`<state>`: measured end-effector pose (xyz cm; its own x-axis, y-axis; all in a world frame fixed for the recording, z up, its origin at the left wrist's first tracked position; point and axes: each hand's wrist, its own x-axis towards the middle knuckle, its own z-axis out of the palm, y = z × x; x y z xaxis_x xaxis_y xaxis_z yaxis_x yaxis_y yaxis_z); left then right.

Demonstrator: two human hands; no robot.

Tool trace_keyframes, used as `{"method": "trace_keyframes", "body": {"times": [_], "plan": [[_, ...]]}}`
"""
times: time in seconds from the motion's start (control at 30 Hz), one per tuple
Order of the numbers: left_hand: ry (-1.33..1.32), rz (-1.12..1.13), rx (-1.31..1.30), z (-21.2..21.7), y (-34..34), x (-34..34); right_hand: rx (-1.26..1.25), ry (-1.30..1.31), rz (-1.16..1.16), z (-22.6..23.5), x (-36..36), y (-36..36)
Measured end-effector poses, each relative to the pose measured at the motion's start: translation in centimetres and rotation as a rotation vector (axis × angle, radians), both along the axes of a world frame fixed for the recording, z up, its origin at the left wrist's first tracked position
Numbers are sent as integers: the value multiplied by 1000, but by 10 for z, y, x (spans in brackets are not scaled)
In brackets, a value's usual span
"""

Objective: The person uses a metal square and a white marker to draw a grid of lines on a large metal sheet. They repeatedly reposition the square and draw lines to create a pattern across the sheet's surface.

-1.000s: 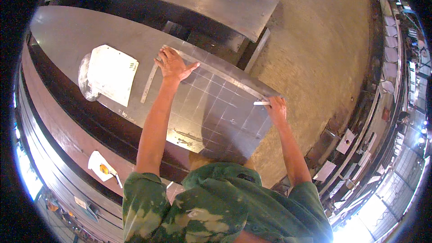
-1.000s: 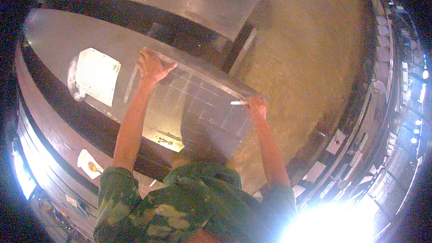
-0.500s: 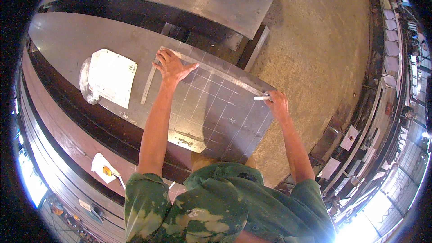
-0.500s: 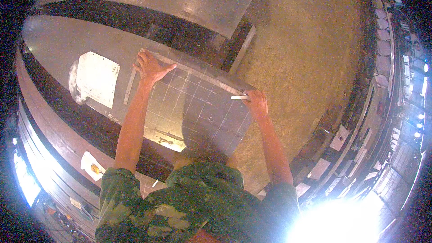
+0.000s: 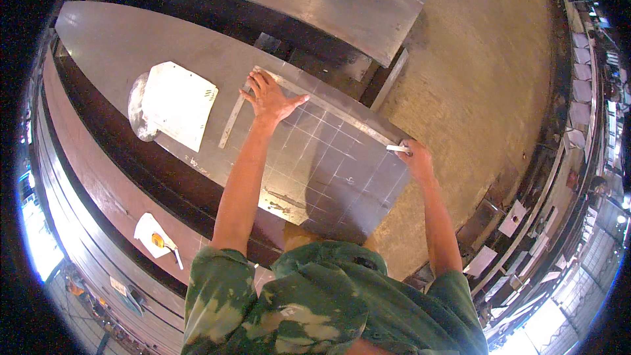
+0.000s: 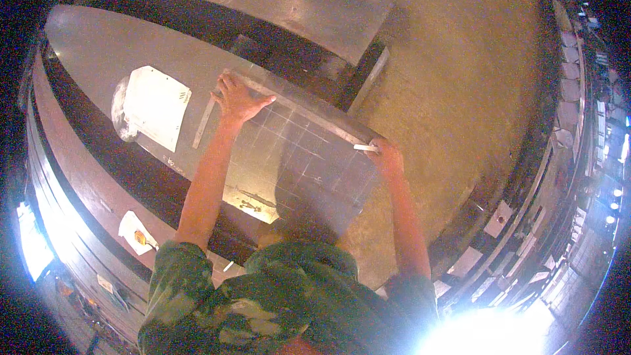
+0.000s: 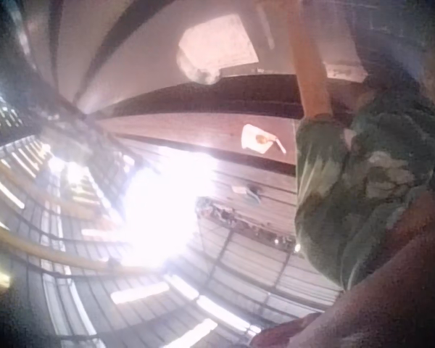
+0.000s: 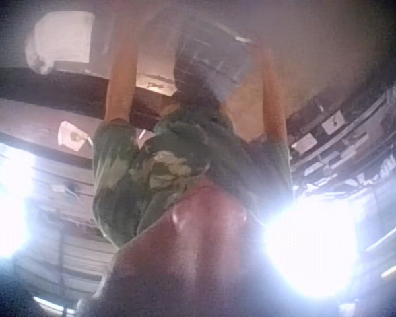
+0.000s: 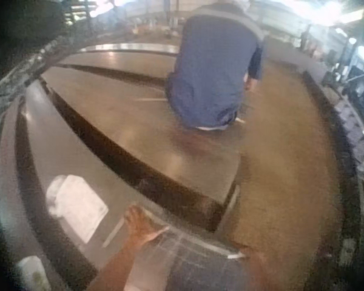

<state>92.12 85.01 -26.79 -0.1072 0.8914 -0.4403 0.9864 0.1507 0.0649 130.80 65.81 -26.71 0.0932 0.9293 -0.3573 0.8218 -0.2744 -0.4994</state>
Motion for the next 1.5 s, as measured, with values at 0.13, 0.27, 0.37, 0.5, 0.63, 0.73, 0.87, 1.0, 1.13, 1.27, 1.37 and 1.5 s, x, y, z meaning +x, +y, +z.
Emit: {"method": "trace_keyframes", "body": {"times": [0.13,0.27,0.37,0.5,0.63,0.73,0.87,1.0,1.13,1.27,1.37,1.5], "plan": [[-10,11,24,-2,-2,-1,-36,16,10,7,-1,4],[-20,18,10,-5,0,-1,-6,25,32,1,3,2],[14,33,-76,-1,5,8,69,31,69,-8,10,-3],[-31,87,-113,3,6,9,82,-22,83,-12,10,-5],[-69,116,-95,0,5,4,37,7,36,-5,1,-2],[-105,118,-98,-4,3,6,102,-113,109,-18,12,-7],[-137,137,-88,-5,5,3,127,-145,199,-35,22,-13],[-154,153,-107,0,1,7,30,-215,283,-46,31,-12],[-133,129,-130,8,7,8,-153,-130,175,-46,28,-5],[-148,133,-133,16,6,10,89,-134,157,-41,25,-15],[-124,143,-129,13,2,5,124,-116,147,-29,15,-14],[-117,138,-107,9,2,4,164,-113,152,-19,8,-12]]}}
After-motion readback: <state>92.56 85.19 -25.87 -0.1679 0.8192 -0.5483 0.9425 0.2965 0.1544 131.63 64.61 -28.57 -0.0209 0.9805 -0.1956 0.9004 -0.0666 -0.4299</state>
